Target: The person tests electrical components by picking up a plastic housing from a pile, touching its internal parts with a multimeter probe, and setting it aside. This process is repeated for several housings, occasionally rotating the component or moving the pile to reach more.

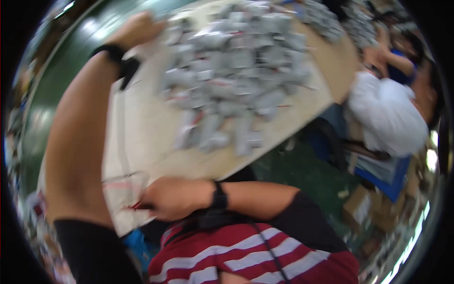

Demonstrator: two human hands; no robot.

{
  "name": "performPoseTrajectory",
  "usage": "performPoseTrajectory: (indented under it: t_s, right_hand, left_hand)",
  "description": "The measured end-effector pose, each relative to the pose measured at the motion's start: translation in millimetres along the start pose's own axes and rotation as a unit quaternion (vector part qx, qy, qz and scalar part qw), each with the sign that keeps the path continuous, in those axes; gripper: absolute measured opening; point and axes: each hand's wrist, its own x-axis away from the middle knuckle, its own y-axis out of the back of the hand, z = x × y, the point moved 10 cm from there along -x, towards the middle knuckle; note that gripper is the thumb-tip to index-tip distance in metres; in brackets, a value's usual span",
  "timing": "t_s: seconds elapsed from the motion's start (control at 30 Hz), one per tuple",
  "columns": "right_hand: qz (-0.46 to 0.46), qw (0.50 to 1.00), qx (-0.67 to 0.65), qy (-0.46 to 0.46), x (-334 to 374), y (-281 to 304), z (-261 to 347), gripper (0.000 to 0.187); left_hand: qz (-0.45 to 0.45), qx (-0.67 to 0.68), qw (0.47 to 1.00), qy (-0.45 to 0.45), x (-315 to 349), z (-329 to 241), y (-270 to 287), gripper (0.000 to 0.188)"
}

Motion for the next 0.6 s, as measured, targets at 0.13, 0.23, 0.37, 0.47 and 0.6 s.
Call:
performPoseTrajectory:
  t_s: [0.13,0.23,0.37,0.47,0.6]
  right_hand:
    - [-0.012,1.0,0.019,0.005,4.0,7.4,-0.6,0.025]
    - [-0.038,0.998,0.039,-0.006,-4.3,11.8,-3.5,0.024]
    - [-0.039,0.998,0.03,-0.029,-5.5,5.6,-9.0,0.024]
    - [-0.054,0.997,0.018,-0.049,-0.3,13.4,-7.9,0.02]
    - [-0.13,0.99,0.044,-0.027,1.9,23.2,3.7,0.016]
  left_hand:
    - [-0.081,-0.002,0.996,-0.026,18.8,-28.2,10.9,0.054]
    - [-0.129,0.017,0.991,-0.021,44.8,-23.5,46.3,0.058]
    - [-0.073,0.306,0.939,0.139,121.8,45.6,66.7,0.064]
    - [-0.173,0.644,0.734,0.128,241.9,65.3,97.6,0.064]
    - [-0.164,0.847,0.499,0.077,401.1,51.5,84.4,0.057]
